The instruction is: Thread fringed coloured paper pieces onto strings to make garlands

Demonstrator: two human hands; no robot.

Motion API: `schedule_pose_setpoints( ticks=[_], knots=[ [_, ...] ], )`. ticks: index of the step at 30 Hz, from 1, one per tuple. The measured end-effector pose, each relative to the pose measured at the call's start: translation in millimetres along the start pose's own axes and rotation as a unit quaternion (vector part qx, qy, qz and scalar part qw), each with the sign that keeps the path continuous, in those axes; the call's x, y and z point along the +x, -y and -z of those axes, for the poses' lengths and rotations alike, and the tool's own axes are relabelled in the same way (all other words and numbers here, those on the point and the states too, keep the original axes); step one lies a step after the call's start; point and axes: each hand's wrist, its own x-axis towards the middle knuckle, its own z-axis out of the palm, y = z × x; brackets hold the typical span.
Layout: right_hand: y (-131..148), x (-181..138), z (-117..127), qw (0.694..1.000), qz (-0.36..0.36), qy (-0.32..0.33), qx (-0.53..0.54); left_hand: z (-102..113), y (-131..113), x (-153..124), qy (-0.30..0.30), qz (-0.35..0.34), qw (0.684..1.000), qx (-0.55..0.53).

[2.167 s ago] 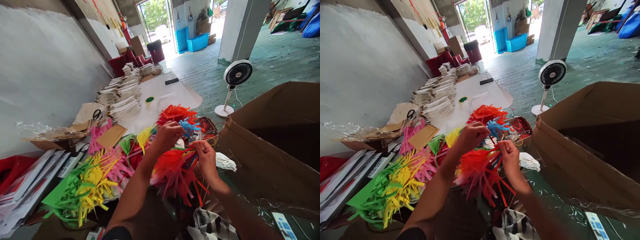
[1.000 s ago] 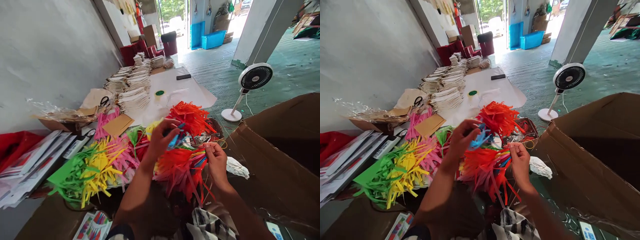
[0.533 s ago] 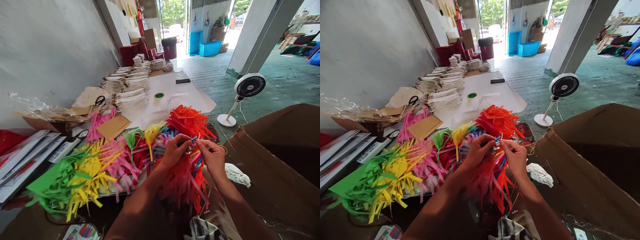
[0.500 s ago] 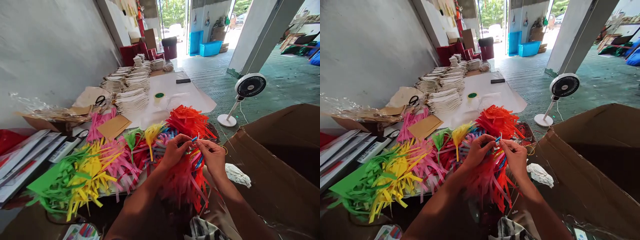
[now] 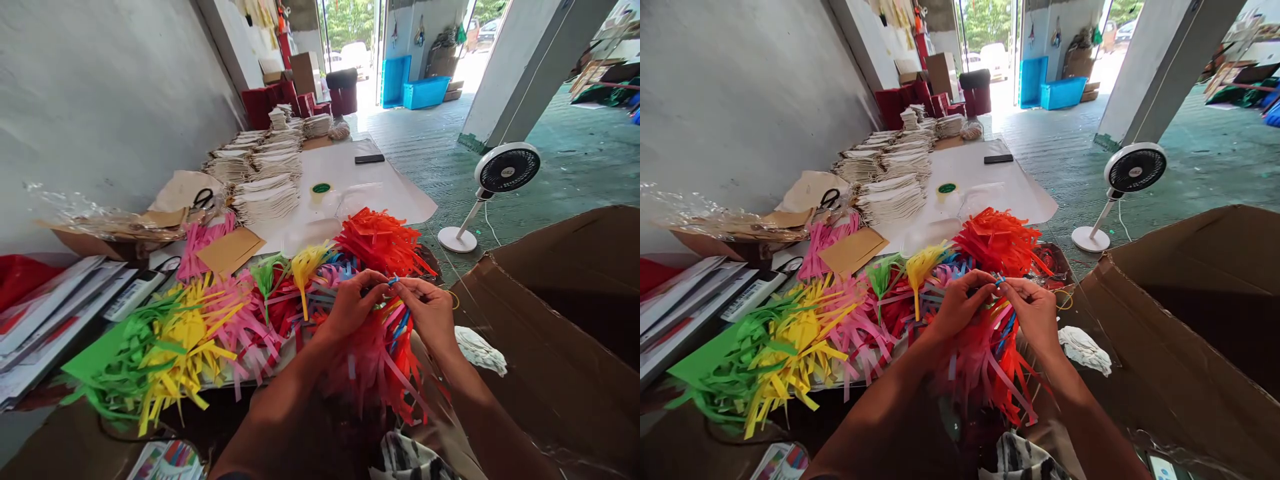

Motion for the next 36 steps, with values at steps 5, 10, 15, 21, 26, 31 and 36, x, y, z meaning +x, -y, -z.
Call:
schedule_pose_setpoints(
  ticks=[5, 10, 15, 21, 26, 31, 36],
  knots=[
    [-1.8, 1.9, -1.0, 0.999, -0.009, 0.011, 0.031, 0.5, 0.2, 0.5, -0.007, -0.006, 1.0, -0.012],
    [0.9, 0.8, -2.8, 1.0, -0.004, -0.001, 0.012, 1.9, 0.7, 1.5, -0.01, -0.027, 1.0, 0.003],
    [6.5, -1.4, -4.3, 1.0, -0.005, 0.01, -0.007, 2.7, -0.7, 1.5, -0.021, -0.049, 0.997, 0.049],
    [9.3, -2.9, -5.6, 1.0, -0.001, 0.012, -0.022, 2.2, -2.2, 1.0, -0.025, -0.063, 0.992, 0.109],
    [5.6, -4.8, -6.2, 1.0, -0.003, 0.005, -0.021, 2.1, -0.6, 1.0, -0.029, -0.078, 0.987, 0.141],
    [6.0, -4.6, -7.8, 1.0, -0.013, 0.001, -0.02, 0.9, 2.4, 0.3, -0.044, -0.093, 0.98, 0.171],
    [7.5, -3.6, -9.5, 1.0, -0.017, -0.008, -0.024, -1.6, 2.9, -0.4, -0.069, -0.106, 0.977, 0.174]
  ],
)
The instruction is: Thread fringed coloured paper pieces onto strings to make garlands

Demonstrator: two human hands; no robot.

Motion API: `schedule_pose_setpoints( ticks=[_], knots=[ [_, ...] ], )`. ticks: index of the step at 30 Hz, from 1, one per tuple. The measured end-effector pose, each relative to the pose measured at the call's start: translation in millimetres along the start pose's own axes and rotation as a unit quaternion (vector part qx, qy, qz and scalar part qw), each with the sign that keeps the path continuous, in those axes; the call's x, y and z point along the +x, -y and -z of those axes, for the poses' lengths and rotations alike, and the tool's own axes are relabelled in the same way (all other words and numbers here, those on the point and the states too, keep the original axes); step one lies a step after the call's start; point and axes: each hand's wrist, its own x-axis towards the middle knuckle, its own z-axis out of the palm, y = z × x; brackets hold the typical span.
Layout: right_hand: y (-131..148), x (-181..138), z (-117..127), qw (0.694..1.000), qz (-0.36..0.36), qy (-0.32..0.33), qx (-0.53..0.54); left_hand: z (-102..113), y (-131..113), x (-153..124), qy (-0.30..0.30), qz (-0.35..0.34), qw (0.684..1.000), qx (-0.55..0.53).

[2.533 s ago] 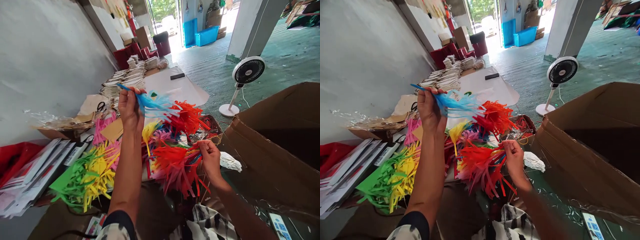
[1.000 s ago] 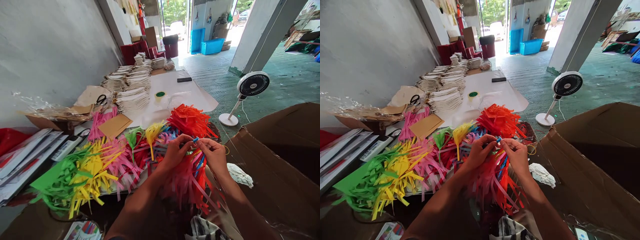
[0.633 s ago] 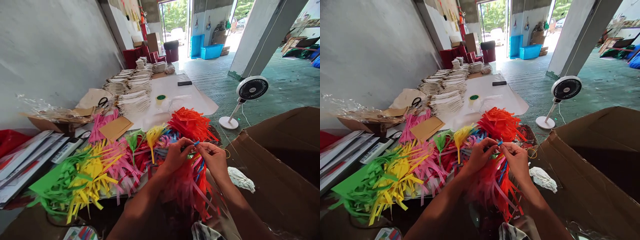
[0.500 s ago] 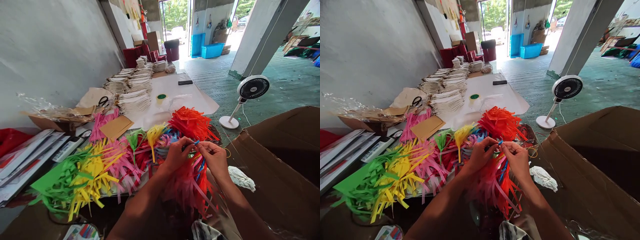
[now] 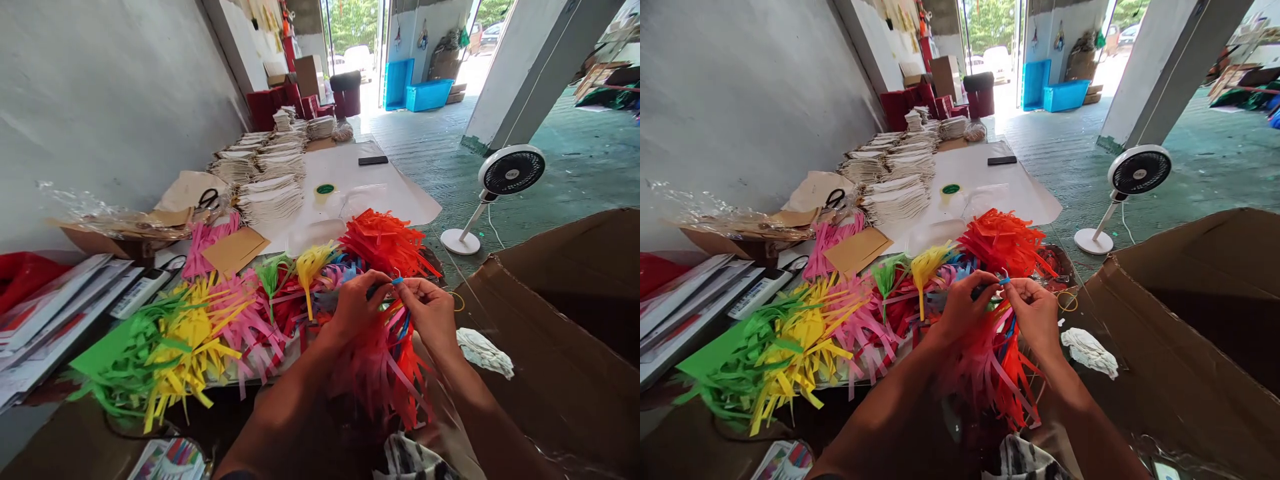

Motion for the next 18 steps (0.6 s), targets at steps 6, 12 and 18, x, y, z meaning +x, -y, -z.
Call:
schedule_pose_setpoints(
  ticks=[6, 12, 18],
  knots=[
    [-2.7, 2.7, 0.2, 1.0, 0.001, -0.007, 0.0, 6.2, -7.8, 3.3, 0.037, 0.034, 0.996, -0.075],
    [-2.4, 3.3, -0.6, 1.0, 0.0, -0.011, -0.013, 11.5, -6.2, 7.2, 0.129, 0.126, 0.962, -0.207],
    [3.2, -5.0, -0.6, 0.998, 0.026, 0.001, -0.057, 13.1, 0.1, 9.6, 0.078, 0.215, 0.896, -0.381]
  ],
)
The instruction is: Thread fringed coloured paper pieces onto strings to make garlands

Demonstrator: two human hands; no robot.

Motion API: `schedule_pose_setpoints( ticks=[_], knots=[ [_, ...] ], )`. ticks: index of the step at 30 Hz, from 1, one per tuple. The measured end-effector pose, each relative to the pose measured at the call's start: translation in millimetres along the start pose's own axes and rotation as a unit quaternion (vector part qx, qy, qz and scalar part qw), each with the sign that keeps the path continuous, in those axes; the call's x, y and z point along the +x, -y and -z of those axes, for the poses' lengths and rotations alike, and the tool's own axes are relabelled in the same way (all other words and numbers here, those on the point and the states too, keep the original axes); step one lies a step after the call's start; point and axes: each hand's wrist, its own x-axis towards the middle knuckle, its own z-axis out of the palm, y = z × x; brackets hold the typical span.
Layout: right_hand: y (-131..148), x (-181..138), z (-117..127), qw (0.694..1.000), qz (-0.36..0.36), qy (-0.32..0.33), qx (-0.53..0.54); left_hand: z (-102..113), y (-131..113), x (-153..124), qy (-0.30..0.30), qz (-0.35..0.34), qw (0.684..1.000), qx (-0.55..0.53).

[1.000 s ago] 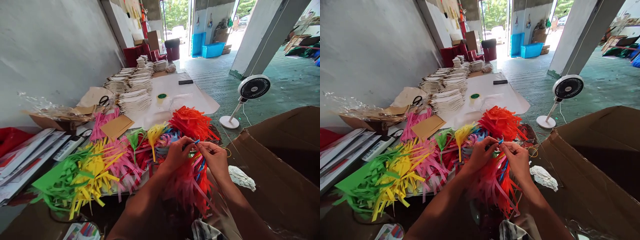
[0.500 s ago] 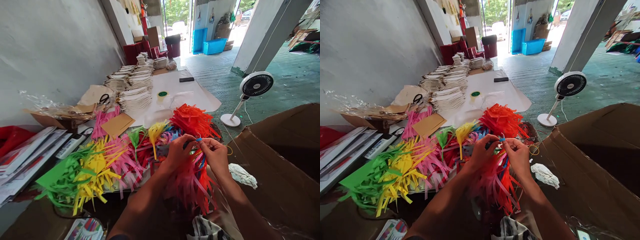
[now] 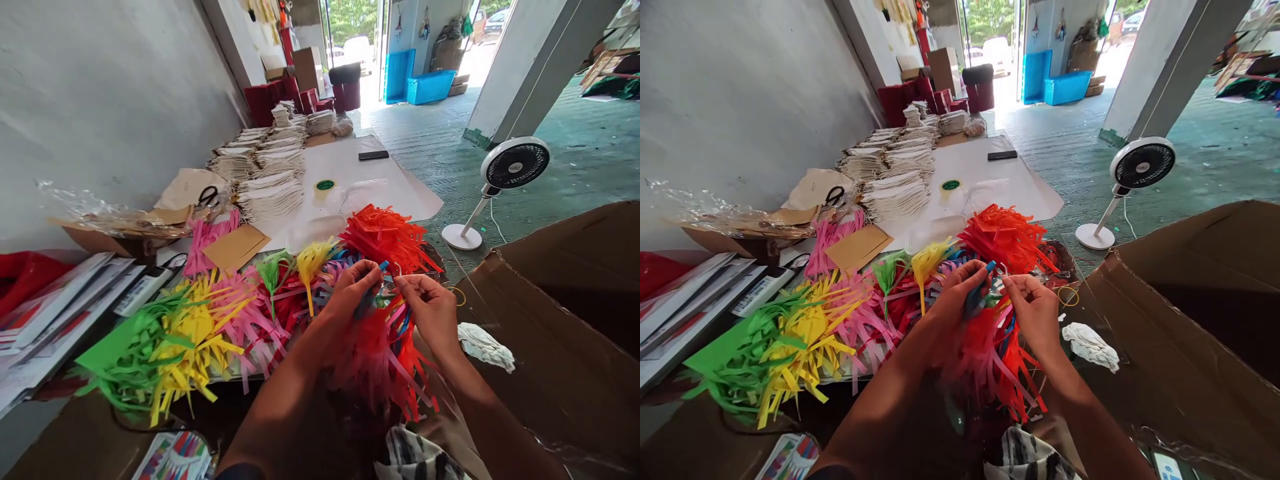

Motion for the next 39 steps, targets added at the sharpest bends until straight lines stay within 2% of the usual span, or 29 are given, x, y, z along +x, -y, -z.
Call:
schedule_pose_setpoints(
  ticks=[6, 15, 19, 24, 32, 39],
  knots=[
    [6.3, -6.0, -1.7, 0.995, 0.03, 0.057, -0.077, 3.8, 1.4, 2.7, 0.002, 0.002, 0.995, -0.099],
    [6.0, -3.6, 0.6, 0.992, 0.034, 0.081, -0.092, 1.6, 1.9, 1.3, 0.001, 0.01, 0.996, -0.091],
    [5.8, -2.4, 0.6, 0.99, 0.034, 0.089, -0.103, 1.0, 3.6, 1.4, 0.001, -0.004, 0.998, -0.056],
    [8.0, -1.4, 0.5, 0.988, 0.034, 0.098, -0.111, -0.5, 1.2, 0.2, -0.027, -0.033, 0.998, 0.037],
    [5.3, -0.9, 4.4, 0.99, 0.04, 0.068, -0.12, -4.3, -2.1, -0.8, -0.028, -0.065, 0.989, 0.13],
    [6.8, -4.1, 6.9, 0.987, 0.033, 0.09, -0.132, -4.5, -2.6, -2.0, -0.053, -0.087, 0.971, 0.215]
  ],
)
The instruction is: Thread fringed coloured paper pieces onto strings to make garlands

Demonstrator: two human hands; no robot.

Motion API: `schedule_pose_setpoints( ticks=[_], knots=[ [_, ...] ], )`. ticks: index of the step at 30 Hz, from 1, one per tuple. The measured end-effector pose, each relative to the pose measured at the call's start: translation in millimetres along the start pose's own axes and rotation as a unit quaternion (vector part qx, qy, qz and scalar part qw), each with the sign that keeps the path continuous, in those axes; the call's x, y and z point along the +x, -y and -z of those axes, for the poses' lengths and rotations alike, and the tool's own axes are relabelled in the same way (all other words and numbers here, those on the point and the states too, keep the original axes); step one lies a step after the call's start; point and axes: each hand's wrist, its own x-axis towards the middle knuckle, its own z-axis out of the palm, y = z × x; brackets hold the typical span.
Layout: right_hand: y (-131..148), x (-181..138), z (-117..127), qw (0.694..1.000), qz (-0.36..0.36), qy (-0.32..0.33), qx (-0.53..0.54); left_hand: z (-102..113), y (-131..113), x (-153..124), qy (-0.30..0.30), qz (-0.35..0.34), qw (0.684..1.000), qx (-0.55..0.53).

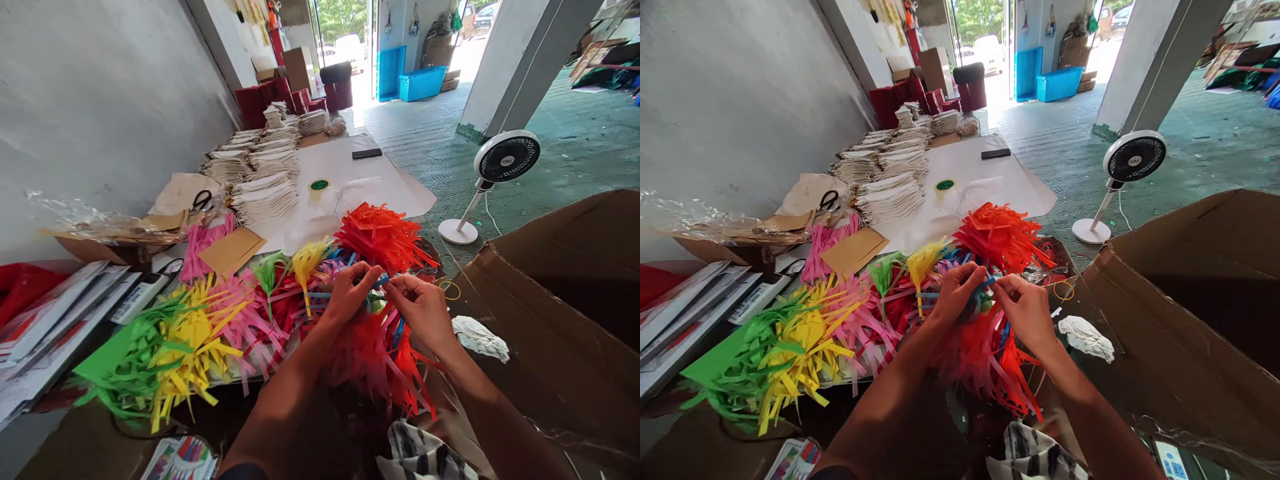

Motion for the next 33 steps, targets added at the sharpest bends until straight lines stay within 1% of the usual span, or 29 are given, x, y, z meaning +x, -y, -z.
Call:
schedule_pose_setpoints(
  ticks=[3, 9, 11, 15, 20, 27, 30, 33],
  knots=[
    [1.4, -2.0, 0.7, 1.0, 0.01, 0.014, -0.007, -0.6, -1.0, -2.3, 0.001, -0.015, 0.999, 0.038],
    [2.2, -2.0, 1.5, 1.0, 0.005, 0.021, 0.019, -5.6, -4.2, -7.1, -0.027, -0.056, 0.993, 0.096],
    [2.1, -1.5, 1.8, 0.999, -0.001, 0.023, 0.028, -7.3, -3.2, -7.5, -0.028, -0.054, 0.995, 0.081],
    [0.9, -1.4, 2.2, 0.999, -0.01, 0.025, 0.03, -9.1, 2.1, -7.0, -0.015, -0.019, 1.0, 0.014],
    [-0.8, -1.9, 1.7, 0.999, -0.009, 0.018, 0.028, -8.7, 5.5, -6.6, -0.014, -0.017, 1.0, 0.008],
    [0.3, -2.8, 2.4, 0.999, -0.018, 0.025, 0.044, -8.1, 3.0, -8.4, -0.013, -0.035, 0.998, 0.053],
    [0.7, -3.9, 2.9, 0.996, -0.024, 0.032, 0.083, -8.3, 3.2, -11.7, -0.021, -0.051, 0.993, 0.105],
    [-0.9, -4.2, 1.3, 0.99, -0.011, 0.033, 0.133, -10.4, 3.5, -15.1, -0.019, -0.072, 0.987, 0.146]
  ],
)
